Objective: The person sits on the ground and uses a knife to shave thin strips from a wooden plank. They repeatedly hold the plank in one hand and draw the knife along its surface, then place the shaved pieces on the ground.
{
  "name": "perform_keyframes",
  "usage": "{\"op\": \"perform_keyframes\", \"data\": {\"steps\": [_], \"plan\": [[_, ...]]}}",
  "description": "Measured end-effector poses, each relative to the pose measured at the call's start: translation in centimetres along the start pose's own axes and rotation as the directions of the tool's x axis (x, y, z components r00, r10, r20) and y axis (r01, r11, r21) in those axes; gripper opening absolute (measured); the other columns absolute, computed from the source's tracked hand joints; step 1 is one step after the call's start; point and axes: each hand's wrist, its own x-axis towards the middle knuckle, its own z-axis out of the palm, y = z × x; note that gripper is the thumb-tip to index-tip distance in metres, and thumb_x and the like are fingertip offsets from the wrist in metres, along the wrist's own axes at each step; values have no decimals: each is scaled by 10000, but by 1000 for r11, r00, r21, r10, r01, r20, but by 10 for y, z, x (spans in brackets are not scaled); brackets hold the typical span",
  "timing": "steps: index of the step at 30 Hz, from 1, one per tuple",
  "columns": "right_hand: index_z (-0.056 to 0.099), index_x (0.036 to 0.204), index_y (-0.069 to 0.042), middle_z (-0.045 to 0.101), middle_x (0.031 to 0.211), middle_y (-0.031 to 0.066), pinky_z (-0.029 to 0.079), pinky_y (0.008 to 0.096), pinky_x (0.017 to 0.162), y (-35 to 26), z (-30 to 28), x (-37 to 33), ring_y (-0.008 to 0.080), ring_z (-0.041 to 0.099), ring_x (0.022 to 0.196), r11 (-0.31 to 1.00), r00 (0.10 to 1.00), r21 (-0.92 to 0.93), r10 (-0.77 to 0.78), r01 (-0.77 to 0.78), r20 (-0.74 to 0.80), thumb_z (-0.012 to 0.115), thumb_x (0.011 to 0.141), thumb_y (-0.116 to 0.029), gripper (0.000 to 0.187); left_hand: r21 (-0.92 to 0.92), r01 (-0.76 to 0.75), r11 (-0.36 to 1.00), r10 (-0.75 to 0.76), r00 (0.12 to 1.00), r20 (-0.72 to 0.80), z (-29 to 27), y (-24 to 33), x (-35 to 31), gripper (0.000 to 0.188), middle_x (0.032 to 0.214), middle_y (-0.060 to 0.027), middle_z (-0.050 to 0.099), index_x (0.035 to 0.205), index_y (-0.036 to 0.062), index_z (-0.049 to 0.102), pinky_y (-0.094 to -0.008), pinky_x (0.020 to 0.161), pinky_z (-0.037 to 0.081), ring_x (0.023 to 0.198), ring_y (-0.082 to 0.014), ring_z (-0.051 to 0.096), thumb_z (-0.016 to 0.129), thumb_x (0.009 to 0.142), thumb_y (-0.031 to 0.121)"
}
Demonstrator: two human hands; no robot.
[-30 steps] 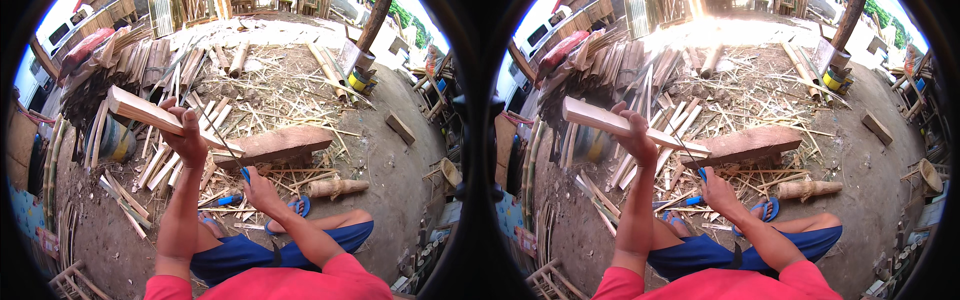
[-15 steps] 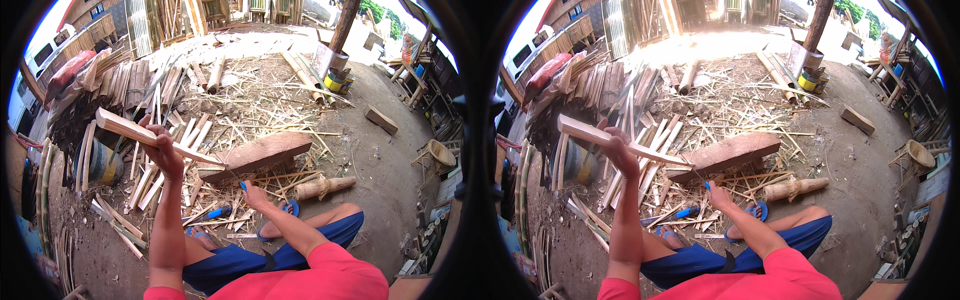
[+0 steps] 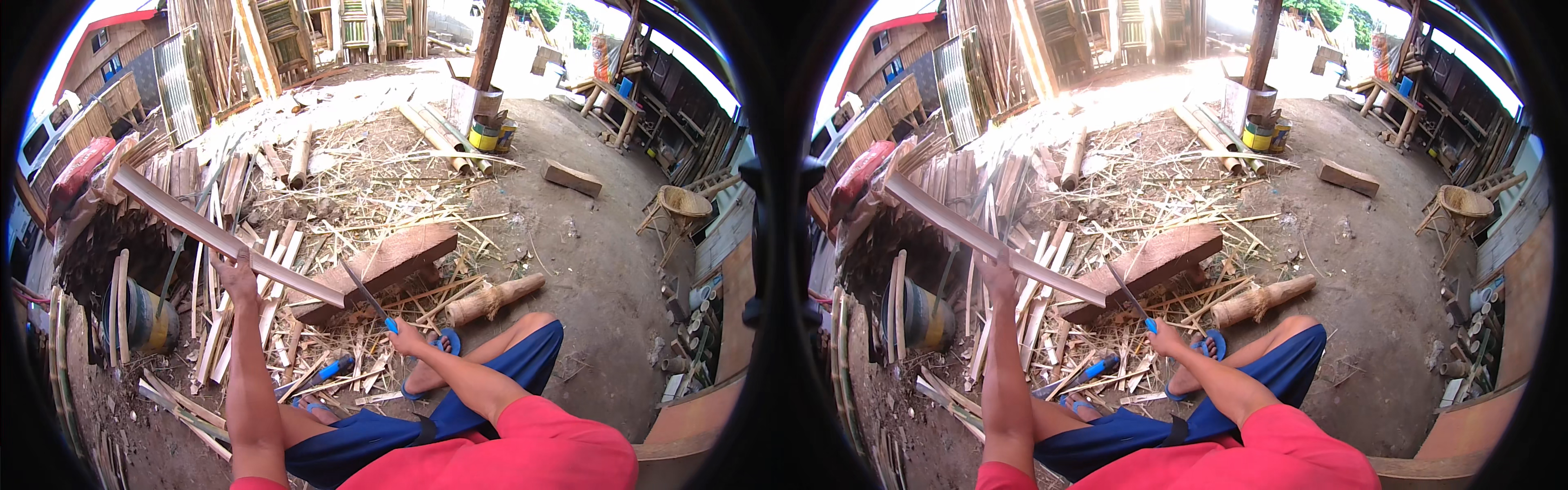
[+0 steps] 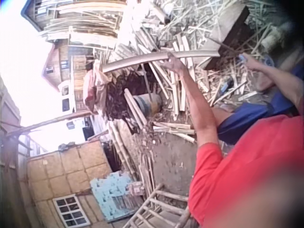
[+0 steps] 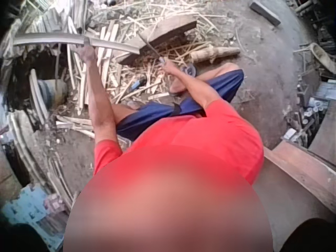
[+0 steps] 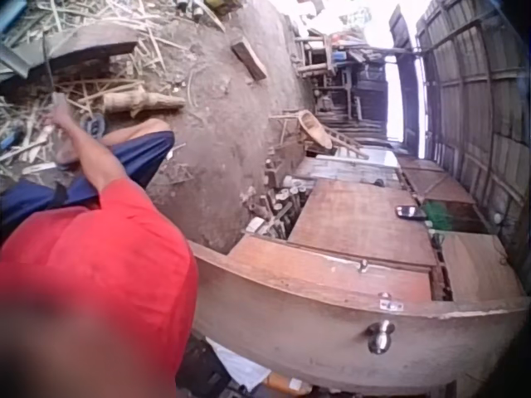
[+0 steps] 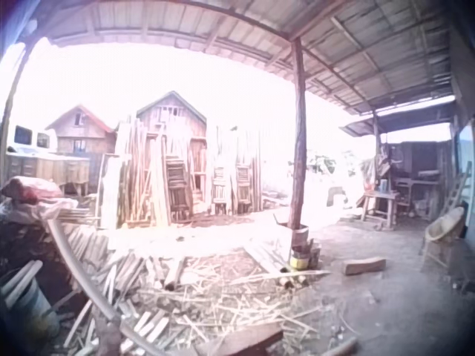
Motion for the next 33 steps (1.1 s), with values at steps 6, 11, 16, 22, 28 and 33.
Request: {"op": "perform_keyframes", "data": {"steps": [6,11,16,22,28,33], "plan": [[521,1069,-42,664,969,241,486,506,808,11,4,1,419,653,923,994,994,80,66,-73,88,620,924,-336,342,112,63,992,-70,995,64,-28,47,12,677,1084,-105,648,1435,60,418,-335,831,522,981,-188,626,503,994,567],[494,1106,-71,584,683,111,463,381,461,23,35,12,208,578,494,987,993,122,94,-102,66,613,929,-222,262,582,-416,699,161,884,439,-27,39,-12,423,948,-53,652,1156,55,592,-295,725,501,817,-134,625,705,920,387],[441,1003,-71,528,635,57,427,336,402,19,36,6,148,530,458,961,994,269,39,-65,102,621,929,-182,225,43,59,997,-70,939,337,1,8,-25,369,1064,-66,659,1219,10,576,-304,888,542,971,-165,649,740,897,81],[474,1015,-52,618,745,150,499,406,555,4,15,-12,261,640,611,940,979,297,122,-167,164,623,906,-231,257,49,82,995,-95,899,428,16,-15,-28,357,1114,-84,664,1242,0,574,-277,890,543,963,-157,650,710,917,60],[489,1080,-43,648,860,276,497,522,756,-36,-4,-27,466,649,858,995,997,75,53,-58,64,569,912,-278,300,-218,-64,974,149,905,399,34,46,-27,417,1077,-64,676,1231,4,584,-315,909,504,997,-155,660,747,915,221],[465,1205,-56,646,904,280,487,544,765,-127,-52,-50,501,629,885,975,979,144,-184,170,92,556,934,-232,335,-363,-310,878,373,921,114,34,103,-41,334,834,-65,656,1089,16,592,-310,726,535,747,-158,653,722,935,282]]}}
